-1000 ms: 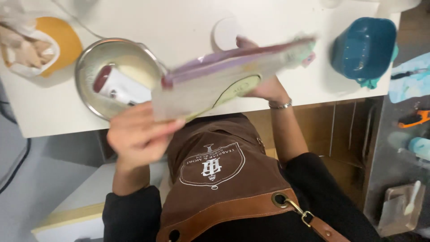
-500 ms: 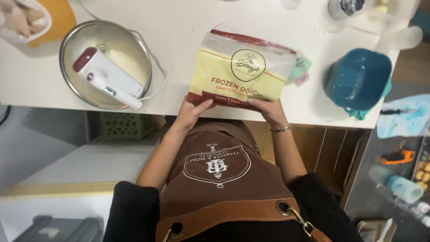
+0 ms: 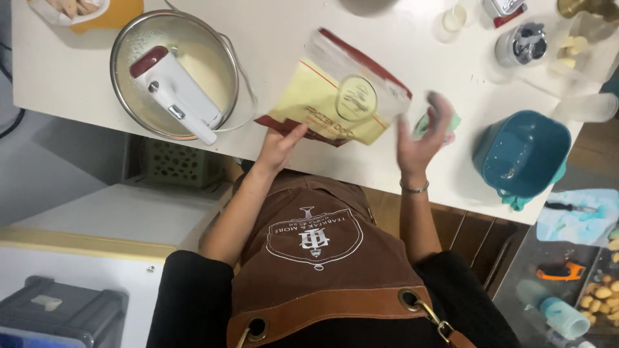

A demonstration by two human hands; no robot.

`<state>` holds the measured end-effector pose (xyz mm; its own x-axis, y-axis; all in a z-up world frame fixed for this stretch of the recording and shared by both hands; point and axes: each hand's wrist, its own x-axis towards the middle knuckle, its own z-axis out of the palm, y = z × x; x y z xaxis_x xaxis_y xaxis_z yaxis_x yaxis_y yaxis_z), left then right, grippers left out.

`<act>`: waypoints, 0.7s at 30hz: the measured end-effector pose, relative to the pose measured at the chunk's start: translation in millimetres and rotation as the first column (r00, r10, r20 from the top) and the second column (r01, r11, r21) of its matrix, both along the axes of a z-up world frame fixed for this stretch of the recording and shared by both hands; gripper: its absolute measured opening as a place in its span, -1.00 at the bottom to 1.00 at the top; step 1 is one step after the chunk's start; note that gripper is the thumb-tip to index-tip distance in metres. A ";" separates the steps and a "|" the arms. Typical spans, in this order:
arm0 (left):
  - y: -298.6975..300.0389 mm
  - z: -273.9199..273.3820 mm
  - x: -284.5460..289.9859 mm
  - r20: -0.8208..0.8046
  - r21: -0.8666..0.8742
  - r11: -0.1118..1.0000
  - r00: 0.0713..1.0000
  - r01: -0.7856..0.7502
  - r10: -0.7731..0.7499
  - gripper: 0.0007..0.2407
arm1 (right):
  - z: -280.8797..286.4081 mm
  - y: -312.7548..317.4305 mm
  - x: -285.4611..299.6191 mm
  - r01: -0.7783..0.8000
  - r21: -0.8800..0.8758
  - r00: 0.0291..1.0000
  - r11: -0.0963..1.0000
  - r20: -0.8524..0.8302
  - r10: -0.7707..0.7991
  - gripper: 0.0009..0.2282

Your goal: Using an electric hand mixer to whisk ingredients in a metal bowl.

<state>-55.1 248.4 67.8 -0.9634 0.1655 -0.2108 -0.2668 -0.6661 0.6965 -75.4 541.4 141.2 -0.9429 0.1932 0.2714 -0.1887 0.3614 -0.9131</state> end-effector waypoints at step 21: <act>-3.1 47.7 -100.6 -0.025 0.272 0.892 0.924 -0.362 0.382 -0.66 | -8.5 -51.0 -188.4 -0.410 -0.625 0.454 0.664 0.492 0.743 -0.23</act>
